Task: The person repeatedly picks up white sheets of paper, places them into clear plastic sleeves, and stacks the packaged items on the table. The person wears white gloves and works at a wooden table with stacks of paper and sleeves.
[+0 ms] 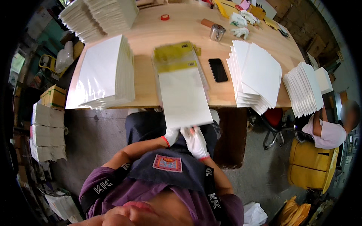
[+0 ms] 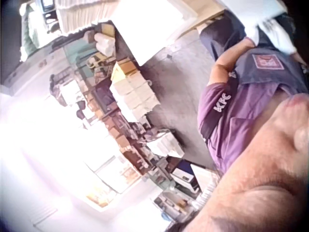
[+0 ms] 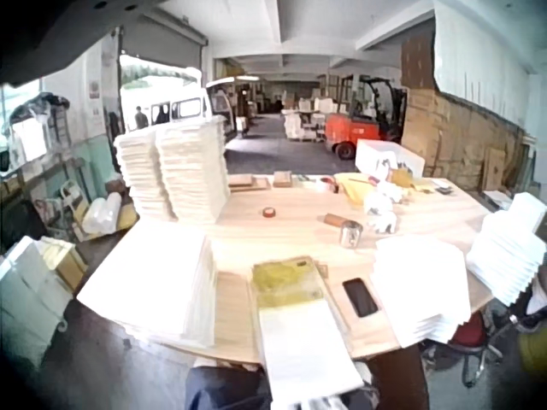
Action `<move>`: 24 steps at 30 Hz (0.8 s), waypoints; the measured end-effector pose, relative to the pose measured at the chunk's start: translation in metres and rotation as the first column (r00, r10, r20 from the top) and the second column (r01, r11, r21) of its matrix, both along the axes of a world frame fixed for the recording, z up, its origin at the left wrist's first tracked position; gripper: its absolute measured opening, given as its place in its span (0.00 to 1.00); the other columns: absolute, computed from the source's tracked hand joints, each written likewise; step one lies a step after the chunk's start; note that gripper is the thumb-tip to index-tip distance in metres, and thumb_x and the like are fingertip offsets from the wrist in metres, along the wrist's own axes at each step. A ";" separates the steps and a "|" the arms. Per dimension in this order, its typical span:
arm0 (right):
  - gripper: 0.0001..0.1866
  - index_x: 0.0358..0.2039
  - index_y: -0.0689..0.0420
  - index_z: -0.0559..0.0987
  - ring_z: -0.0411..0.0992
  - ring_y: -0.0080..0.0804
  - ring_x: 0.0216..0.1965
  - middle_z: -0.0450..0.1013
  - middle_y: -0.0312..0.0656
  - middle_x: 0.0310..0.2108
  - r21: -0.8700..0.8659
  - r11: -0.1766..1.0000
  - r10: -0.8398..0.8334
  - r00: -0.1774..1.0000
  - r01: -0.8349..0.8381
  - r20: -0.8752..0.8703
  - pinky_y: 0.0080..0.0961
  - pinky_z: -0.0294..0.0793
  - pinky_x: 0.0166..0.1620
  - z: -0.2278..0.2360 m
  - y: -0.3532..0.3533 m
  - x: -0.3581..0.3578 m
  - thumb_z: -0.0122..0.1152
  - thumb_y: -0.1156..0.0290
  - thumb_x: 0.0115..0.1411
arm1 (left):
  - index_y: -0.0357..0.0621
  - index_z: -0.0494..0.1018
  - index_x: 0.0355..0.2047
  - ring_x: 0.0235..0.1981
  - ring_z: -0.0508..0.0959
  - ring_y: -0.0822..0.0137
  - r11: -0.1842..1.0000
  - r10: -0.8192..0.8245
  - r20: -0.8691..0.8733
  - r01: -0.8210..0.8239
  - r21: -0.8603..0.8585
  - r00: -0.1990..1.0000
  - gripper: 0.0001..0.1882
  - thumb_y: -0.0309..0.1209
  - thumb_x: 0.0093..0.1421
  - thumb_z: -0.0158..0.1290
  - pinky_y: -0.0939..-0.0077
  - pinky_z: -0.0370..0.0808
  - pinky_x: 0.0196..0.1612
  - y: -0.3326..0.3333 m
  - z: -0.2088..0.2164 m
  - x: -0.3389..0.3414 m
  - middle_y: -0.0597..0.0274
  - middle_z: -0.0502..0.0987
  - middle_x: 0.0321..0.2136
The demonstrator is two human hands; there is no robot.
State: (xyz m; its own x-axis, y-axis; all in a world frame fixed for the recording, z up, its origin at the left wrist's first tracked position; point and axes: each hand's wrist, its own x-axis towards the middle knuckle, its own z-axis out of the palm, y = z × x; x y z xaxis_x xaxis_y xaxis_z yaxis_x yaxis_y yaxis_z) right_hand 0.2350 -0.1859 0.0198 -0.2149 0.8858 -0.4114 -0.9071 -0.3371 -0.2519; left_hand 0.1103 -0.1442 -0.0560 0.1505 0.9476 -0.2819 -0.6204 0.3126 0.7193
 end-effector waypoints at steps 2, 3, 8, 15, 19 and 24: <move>0.25 0.58 0.61 0.57 0.63 0.47 0.56 0.60 0.53 0.56 0.106 0.988 -0.111 0.994 0.110 0.005 0.40 0.64 0.60 -0.006 0.028 -0.015 0.49 0.67 0.64 | 0.37 0.70 0.46 0.39 0.76 0.67 0.973 -0.109 -0.283 0.045 -0.225 0.953 0.14 0.27 0.61 0.44 0.74 0.75 0.41 -0.002 -0.003 0.001 0.60 0.76 0.39; 0.26 0.60 0.61 0.55 0.62 0.47 0.57 0.59 0.54 0.58 0.139 0.986 -0.085 0.996 0.086 -0.018 0.39 0.62 0.61 -0.014 0.037 -0.014 0.48 0.69 0.64 | 0.39 0.71 0.45 0.37 0.77 0.67 0.973 -0.090 -0.207 0.042 -0.226 0.974 0.13 0.26 0.62 0.43 0.74 0.76 0.39 0.002 -0.002 0.001 0.60 0.76 0.38; 0.19 0.55 0.61 0.63 0.76 0.36 0.31 0.74 0.49 0.38 0.035 0.932 0.351 0.924 -0.360 0.150 0.30 0.80 0.35 -0.010 0.038 -0.001 0.42 0.68 0.67 | 0.46 0.72 0.38 0.41 0.76 0.64 0.834 -0.379 0.823 0.543 0.104 0.424 0.11 0.35 0.65 0.42 0.70 0.74 0.44 0.007 -0.040 -0.036 0.61 0.75 0.33; 0.08 0.29 0.54 0.72 0.74 0.36 0.22 0.75 0.41 0.22 0.005 0.677 -0.207 -0.184 -0.736 0.961 0.32 0.70 0.24 0.030 0.055 -0.039 0.52 0.64 0.59 | 0.34 0.66 0.46 0.34 0.79 0.63 0.966 -0.123 -0.265 0.054 -0.251 0.956 0.16 0.35 0.65 0.45 0.72 0.78 0.33 -0.004 0.052 -0.102 0.53 0.76 0.39; 0.08 0.34 0.51 0.70 0.76 0.41 0.25 0.76 0.40 0.24 -0.140 0.527 -0.540 -0.457 -0.838 0.707 0.37 0.73 0.27 0.015 0.066 -0.065 0.51 0.62 0.58 | 0.34 0.69 0.44 0.32 0.78 0.65 0.967 -0.207 -0.309 0.145 -0.210 0.928 0.15 0.34 0.65 0.44 0.74 0.77 0.33 0.004 0.040 -0.117 0.56 0.76 0.37; 0.07 0.33 0.52 0.70 0.76 0.42 0.24 0.75 0.40 0.23 -0.143 0.528 -0.553 -0.467 -0.837 0.690 0.37 0.73 0.27 0.018 0.077 -0.068 0.51 0.65 0.57 | 0.35 0.72 0.41 0.31 0.78 0.68 0.963 -0.226 -0.308 0.166 -0.211 0.924 0.13 0.33 0.64 0.46 0.76 0.77 0.32 0.013 0.053 -0.110 0.59 0.77 0.32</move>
State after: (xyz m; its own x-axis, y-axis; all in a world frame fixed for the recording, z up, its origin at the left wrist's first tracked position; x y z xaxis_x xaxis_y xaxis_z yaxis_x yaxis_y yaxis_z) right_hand 0.1667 -0.1086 0.0378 -0.5234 0.8519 0.0174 0.7776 0.4859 -0.3991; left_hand 0.0002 -0.1312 -0.0028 0.1991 0.8383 -0.5076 -0.2737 0.5449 0.7926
